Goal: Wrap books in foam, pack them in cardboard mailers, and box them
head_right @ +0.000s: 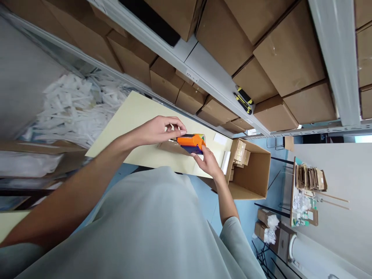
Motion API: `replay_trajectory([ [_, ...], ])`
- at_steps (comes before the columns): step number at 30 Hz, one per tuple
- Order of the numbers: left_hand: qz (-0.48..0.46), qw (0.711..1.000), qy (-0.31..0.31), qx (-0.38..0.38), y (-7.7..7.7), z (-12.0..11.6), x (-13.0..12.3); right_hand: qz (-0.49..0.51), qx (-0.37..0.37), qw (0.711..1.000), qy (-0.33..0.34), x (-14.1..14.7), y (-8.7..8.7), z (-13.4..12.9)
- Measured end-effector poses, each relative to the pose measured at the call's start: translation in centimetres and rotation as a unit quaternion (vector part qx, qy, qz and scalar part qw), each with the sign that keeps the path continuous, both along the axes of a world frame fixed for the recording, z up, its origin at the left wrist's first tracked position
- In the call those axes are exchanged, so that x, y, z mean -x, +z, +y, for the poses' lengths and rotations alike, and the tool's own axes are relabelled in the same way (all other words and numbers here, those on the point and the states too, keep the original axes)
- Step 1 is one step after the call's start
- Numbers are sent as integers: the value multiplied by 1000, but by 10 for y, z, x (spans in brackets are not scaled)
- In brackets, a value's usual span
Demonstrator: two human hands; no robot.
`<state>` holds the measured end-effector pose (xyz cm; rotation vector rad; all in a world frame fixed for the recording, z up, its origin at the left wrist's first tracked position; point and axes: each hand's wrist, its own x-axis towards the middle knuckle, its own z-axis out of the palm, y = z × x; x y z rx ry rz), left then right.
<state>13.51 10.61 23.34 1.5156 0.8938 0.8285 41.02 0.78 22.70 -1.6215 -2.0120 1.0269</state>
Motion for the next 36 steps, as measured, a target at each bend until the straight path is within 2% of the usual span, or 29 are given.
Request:
replay_trajectory([
  [2,7,1000,0,10,-6,-2,2,-27,14,1000,7,-2,0,0],
  [5,-5,999,16,45,-23,-4,1,-20,52,998,-3,2,-1,2],
  [10,-30,990,60,123,-69,-7,-3,92,190,974,-79,23,-20,3],
  [13,-28,982,110,150,-98,-17,-8,114,244,958,-103,28,-30,2],
  [15,-27,975,135,175,-115,-27,-10,98,286,949,-86,25,-28,3],
  [18,-44,956,180,225,-133,-40,-7,52,354,933,-29,8,-14,8],
  [22,-78,903,311,287,-154,-42,6,1,406,914,26,-23,3,26],
  [24,-92,880,341,318,-164,-41,9,-9,427,904,31,-36,4,40],
  [27,-121,861,352,348,-176,-43,4,-32,442,896,36,-46,-1,65],
  [30,-153,839,375,363,-186,-46,-3,-63,442,893,51,-43,-11,91],
  [36,-150,812,427,368,-203,-45,-5,-87,470,872,105,-29,-41,121],
])
